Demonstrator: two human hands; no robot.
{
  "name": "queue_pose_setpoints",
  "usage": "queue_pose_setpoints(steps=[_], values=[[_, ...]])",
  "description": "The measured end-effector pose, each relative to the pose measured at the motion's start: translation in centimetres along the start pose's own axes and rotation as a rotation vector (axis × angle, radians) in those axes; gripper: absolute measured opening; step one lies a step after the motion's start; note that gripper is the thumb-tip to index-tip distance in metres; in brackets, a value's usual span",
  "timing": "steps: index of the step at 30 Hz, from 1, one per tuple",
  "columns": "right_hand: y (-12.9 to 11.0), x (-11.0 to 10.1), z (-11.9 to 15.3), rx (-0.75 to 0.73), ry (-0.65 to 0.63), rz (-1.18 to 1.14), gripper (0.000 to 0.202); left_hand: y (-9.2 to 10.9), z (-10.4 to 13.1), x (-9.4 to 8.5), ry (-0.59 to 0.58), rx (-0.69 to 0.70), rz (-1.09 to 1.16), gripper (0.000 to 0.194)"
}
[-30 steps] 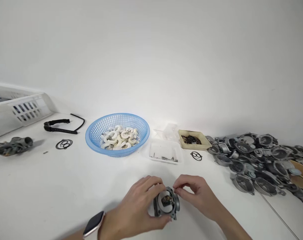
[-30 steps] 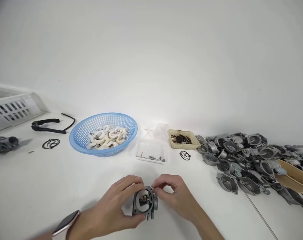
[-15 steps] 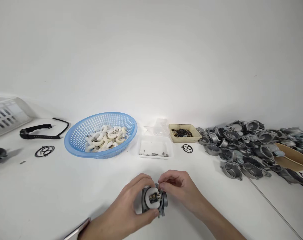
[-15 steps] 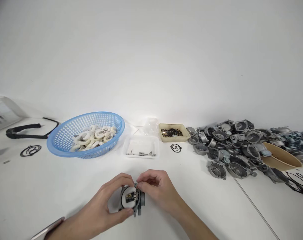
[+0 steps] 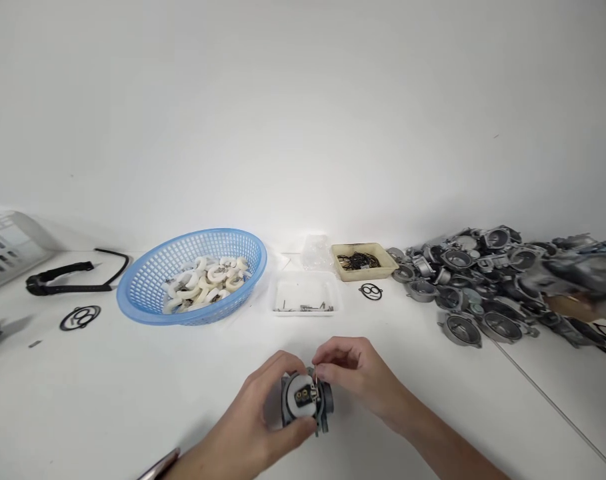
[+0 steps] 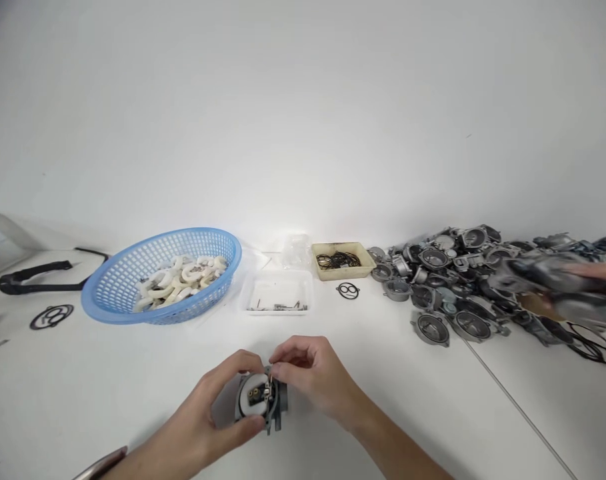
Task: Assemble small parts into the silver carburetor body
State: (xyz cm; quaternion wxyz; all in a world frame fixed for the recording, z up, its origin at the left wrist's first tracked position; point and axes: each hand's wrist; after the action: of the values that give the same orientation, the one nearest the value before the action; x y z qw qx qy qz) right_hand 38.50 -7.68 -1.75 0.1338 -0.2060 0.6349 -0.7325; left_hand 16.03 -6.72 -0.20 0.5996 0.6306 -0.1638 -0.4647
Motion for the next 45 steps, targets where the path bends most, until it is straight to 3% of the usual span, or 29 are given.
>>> queue_pose_setpoints(steps=[7, 19, 34, 39, 42, 45], values=[[0.2, 0.0, -0.2, -0.029, 0.013, 0.086, 0.011, -0.2, 0.0, 0.2, 0.007, 0.007, 0.001, 0.033], [0.3, -0.3, 0.0, 0.043, -0.035, 0.053, 0.02, -0.2, 0.0, 0.1, 0.02, 0.038, -0.012, 0.03], [0.1, -0.7, -0.1, 0.0, -0.1, 0.079, 0.016, 0.0, 0.1, 0.0, 0.024, -0.017, 0.008, 0.03], [-0.7, -1.2, 0.3, -0.019, -0.14, 0.181, 0.016, -0.2, 0.1, 0.1, 0.042, -0.019, 0.007, 0.028], [-1.0, -1.6, 0.8, -0.062, -0.228, 0.281, 0.028, -0.3, 0.2, 0.1, 0.042, 0.013, -0.007, 0.028], [-1.1, -1.6, 1.1, -0.057, -0.215, 0.414, 0.037, -0.8, 0.2, 0.0, 0.048, 0.048, -0.038, 0.034]])
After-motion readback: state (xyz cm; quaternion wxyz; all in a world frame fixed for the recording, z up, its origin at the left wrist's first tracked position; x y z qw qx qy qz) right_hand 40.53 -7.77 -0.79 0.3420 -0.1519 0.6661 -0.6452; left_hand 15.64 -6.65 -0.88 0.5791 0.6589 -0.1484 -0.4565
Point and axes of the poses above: each hand's wrist, its own z-axis away from the middle knuckle, its own x-axis out of the palm, y = z × x, and after that the axes turned 15 degrees about -y, right-handed
